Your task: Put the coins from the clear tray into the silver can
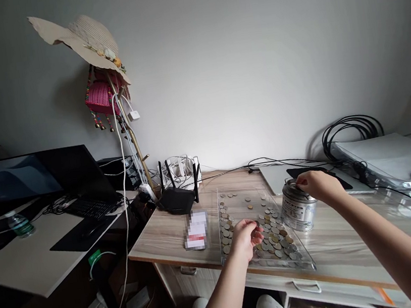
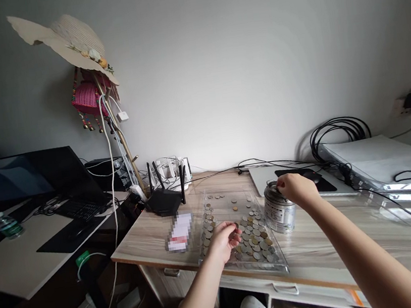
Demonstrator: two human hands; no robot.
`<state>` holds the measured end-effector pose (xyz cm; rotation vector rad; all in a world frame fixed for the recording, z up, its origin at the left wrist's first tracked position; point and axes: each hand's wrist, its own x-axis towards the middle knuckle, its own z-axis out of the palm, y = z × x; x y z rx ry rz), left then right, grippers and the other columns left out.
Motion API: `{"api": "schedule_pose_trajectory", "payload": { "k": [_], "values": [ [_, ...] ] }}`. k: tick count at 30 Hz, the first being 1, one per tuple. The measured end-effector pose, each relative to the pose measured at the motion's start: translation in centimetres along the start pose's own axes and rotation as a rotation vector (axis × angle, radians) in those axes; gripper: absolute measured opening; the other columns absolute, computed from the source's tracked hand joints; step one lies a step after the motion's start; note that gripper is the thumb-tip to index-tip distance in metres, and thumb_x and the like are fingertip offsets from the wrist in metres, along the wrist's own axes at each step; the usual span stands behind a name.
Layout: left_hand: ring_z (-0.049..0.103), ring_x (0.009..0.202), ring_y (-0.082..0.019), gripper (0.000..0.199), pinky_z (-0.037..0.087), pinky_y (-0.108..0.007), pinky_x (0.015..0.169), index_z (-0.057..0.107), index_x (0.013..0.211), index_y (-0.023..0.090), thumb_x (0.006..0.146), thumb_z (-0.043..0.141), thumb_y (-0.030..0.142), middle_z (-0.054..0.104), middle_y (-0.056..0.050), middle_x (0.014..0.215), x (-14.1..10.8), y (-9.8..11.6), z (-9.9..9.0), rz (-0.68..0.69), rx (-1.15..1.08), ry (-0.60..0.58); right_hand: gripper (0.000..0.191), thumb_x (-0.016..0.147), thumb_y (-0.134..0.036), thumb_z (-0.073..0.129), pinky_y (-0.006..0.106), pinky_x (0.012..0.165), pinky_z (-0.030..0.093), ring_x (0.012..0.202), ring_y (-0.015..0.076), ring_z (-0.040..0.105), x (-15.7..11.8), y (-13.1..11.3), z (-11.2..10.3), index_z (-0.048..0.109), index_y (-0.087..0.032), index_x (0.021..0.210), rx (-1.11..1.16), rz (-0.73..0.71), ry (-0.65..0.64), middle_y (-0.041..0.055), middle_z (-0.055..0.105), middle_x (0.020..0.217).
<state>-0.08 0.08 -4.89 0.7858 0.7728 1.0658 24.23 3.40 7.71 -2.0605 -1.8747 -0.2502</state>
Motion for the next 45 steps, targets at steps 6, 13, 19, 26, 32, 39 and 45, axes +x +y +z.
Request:
{"api": "schedule_pose_trajectory", "payload": {
  "k": [6, 13, 19, 26, 32, 39, 45],
  "values": [
    [0.050, 0.043, -0.007, 0.027, 0.029, -0.016, 0.039, 0.048, 0.075, 0.014, 0.061, 0.063, 0.032, 0.060, -0.003, 0.061, 0.0, 0.0, -0.1, 0.010, 0.016, -0.006, 0.029, 0.077, -0.035, 0.040, 0.024, 0.053, 0.039, 0.073, 0.0173, 0.058, -4.5, -6.2, 1.9, 0.064, -0.024, 0.088, 0.163, -0.173, 0.235, 0.0043, 0.065, 0.088],
    [0.047, 0.041, -0.005, 0.016, 0.028, -0.015, 0.036, 0.049, 0.073, 0.015, 0.064, 0.059, 0.023, 0.054, 0.002, 0.055, 0.0, 0.1, 0.3, 0.025, -0.021, 0.033, 0.033, 0.077, -0.036, 0.040, 0.024, 0.058, 0.042, 0.064, 0.0154, 0.059, -8.1, -11.2, 8.3, 0.066, -0.021, 0.089, 0.563, -0.351, -0.180, 0.0038, 0.066, 0.072],
    [0.056, 0.051, -0.009, 0.013, 0.039, -0.017, 0.044, 0.051, 0.082, 0.012, 0.070, 0.051, 0.018, 0.060, -0.004, 0.064, -0.1, 0.1, 0.1, 0.005, -0.075, 0.002, 0.023, 0.072, -0.032, 0.046, 0.023, 0.058, 0.042, 0.063, 0.0147, 0.059, -8.0, -9.6, 6.9, 0.066, -0.022, 0.076, 0.541, -0.270, -0.102, 0.0022, 0.066, 0.069],
    [0.063, 0.072, -0.017, 0.029, 0.049, -0.030, 0.067, 0.049, 0.093, 0.009, 0.068, 0.036, 0.002, 0.063, -0.011, 0.079, 0.0, 0.0, -0.2, -0.072, -0.140, -0.009, 0.025, 0.067, -0.039, 0.051, 0.026, 0.047, 0.037, 0.058, 0.0179, 0.057, -2.4, -1.9, -0.2, 0.068, -0.023, 0.077, 0.254, 0.045, 0.238, 0.0048, 0.066, 0.069],
    [0.063, 0.078, -0.019, 0.024, 0.048, -0.027, 0.066, 0.047, 0.098, 0.007, 0.074, 0.043, 0.006, 0.063, -0.015, 0.080, -0.4, 0.2, 0.1, -0.058, -0.089, 0.015, 0.018, 0.060, -0.029, 0.052, 0.025, 0.044, 0.033, 0.056, 0.0182, 0.056, 0.3, 1.0, 0.1, 0.069, -0.025, 0.067, 0.007, 0.025, 0.005, 0.0054, 0.065, 0.068],
    [0.050, 0.042, -0.006, 0.031, 0.028, -0.014, 0.037, 0.049, 0.100, 0.011, 0.072, 0.054, 0.023, 0.059, -0.004, 0.060, -0.4, 0.2, 0.0, -0.006, 0.026, -0.024, 0.028, 0.070, -0.035, 0.046, 0.026, 0.049, 0.037, 0.069, 0.0203, 0.058, -1.8, -1.8, 0.2, 0.067, -0.023, 0.084, 0.042, 0.014, 0.192, 0.0064, 0.066, 0.080],
    [0.026, 0.033, -0.001, 0.040, 0.009, -0.016, 0.034, 0.050, 0.103, 0.017, 0.068, 0.056, 0.036, 0.045, 0.006, 0.050, -0.3, 0.1, 0.0, 0.064, 0.070, -0.008, 0.032, 0.077, -0.041, 0.041, 0.023, 0.053, 0.042, 0.060, 0.0143, 0.058, -7.7, -9.2, 4.5, 0.065, -0.023, 0.086, 0.512, -0.300, -0.111, 0.0030, 0.066, 0.074]
  ]
}}
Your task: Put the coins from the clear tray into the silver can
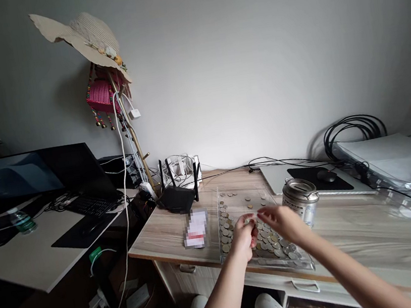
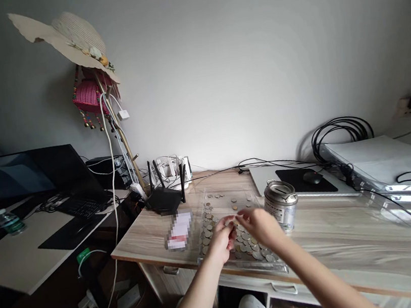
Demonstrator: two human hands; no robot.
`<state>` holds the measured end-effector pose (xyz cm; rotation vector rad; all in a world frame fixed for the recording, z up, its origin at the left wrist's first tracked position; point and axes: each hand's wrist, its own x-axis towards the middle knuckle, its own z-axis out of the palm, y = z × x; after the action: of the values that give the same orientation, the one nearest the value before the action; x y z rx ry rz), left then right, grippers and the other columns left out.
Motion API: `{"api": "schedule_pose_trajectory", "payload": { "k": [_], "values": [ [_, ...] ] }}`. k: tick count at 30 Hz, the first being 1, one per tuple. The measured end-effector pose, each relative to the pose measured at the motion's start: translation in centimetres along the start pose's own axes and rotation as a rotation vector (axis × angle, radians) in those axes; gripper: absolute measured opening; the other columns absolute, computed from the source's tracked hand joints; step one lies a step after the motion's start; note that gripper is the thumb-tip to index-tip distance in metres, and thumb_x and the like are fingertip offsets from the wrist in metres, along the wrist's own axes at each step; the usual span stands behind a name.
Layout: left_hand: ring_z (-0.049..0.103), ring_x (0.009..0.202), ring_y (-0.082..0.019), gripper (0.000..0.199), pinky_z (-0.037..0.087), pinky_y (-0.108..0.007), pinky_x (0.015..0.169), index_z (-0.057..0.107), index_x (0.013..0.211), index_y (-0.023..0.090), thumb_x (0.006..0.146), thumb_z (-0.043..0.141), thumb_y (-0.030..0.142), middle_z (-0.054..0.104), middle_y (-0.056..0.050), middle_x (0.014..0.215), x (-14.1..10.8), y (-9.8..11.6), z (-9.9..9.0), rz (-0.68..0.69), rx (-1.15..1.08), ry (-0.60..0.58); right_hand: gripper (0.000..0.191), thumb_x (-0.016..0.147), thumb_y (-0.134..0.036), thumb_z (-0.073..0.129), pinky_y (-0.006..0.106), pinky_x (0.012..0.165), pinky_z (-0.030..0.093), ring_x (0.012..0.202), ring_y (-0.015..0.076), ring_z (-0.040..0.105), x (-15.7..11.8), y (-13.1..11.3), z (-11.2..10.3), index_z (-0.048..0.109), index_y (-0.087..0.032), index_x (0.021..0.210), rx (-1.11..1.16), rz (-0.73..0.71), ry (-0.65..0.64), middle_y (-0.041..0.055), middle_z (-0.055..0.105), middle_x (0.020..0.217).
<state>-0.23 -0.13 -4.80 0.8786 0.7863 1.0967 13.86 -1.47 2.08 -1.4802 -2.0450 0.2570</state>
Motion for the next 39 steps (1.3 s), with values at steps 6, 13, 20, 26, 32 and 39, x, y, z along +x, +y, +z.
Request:
{"api": "schedule_pose_trajectory", "payload": {
  "k": [6, 13, 20, 26, 32, 39],
  "values": [
    [0.025, 0.033, -0.001, 0.044, 0.011, -0.015, 0.034, 0.049, 0.103, 0.019, 0.069, 0.053, 0.046, 0.041, 0.007, 0.050, -0.1, 0.0, 0.2, 0.018, 0.018, 0.042, 0.033, 0.076, -0.041, 0.043, 0.026, 0.062, 0.046, 0.065, 0.0168, 0.061, -0.3, 0.1, 5.1, 0.066, -0.017, 0.082, 0.429, 0.032, -0.090, 0.0040, 0.066, 0.068],
    [0.055, 0.051, -0.011, 0.042, 0.041, -0.021, 0.049, 0.047, 0.102, 0.012, 0.081, 0.036, 0.047, 0.057, -0.005, 0.064, 0.3, 0.1, -0.1, -0.165, -0.241, 0.063, 0.026, 0.070, -0.039, 0.049, 0.027, 0.058, 0.044, 0.070, 0.0184, 0.060, 1.5, 2.1, -4.0, 0.067, -0.024, 0.081, -0.022, 0.130, 0.386, 0.0034, 0.067, 0.080],
    [0.062, 0.080, -0.019, 0.046, 0.045, -0.032, 0.073, 0.039, 0.113, 0.011, 0.082, 0.035, 0.045, 0.060, -0.016, 0.094, 0.3, 0.2, -0.2, -0.167, -0.320, 0.044, 0.019, 0.060, -0.028, 0.053, 0.027, 0.044, 0.036, 0.062, 0.0222, 0.058, 4.3, 7.9, -9.8, 0.070, -0.025, 0.069, -0.439, 0.370, 0.173, 0.0057, 0.066, 0.072],
    [0.062, 0.079, -0.019, 0.046, 0.045, -0.031, 0.071, 0.039, 0.113, 0.013, 0.082, 0.032, 0.046, 0.060, -0.014, 0.093, 0.5, 0.1, -0.2, -0.168, -0.335, 0.047, 0.031, 0.072, -0.034, 0.047, 0.035, 0.064, 0.044, 0.081, 0.0246, 0.057, 3.2, 4.9, -7.3, 0.067, -0.019, 0.091, -0.544, 0.116, 0.354, 0.0094, 0.065, 0.085],
    [0.060, 0.074, -0.016, 0.052, 0.045, -0.026, 0.064, 0.037, 0.117, 0.019, 0.078, 0.036, 0.054, 0.060, -0.007, 0.087, 0.7, 0.1, -0.2, -0.128, -0.406, 0.123, 0.028, 0.080, -0.028, 0.041, 0.028, 0.069, 0.046, 0.087, 0.0172, 0.056, -0.6, -0.7, 0.8, 0.062, -0.024, 0.099, -0.299, -0.274, 0.095, 0.0046, 0.062, 0.101],
    [0.058, 0.072, -0.016, 0.074, 0.043, -0.025, 0.059, 0.031, 0.126, 0.020, 0.071, 0.029, 0.069, 0.059, -0.006, 0.085, 0.0, 0.8, 0.1, -0.132, -0.397, 0.028, 0.025, 0.082, -0.022, 0.038, 0.026, 0.067, 0.043, 0.080, 0.0163, 0.055, -1.8, -1.6, 5.1, 0.062, -0.022, 0.079, -0.287, -0.308, -0.019, 0.0040, 0.064, 0.083]
  ]
}}
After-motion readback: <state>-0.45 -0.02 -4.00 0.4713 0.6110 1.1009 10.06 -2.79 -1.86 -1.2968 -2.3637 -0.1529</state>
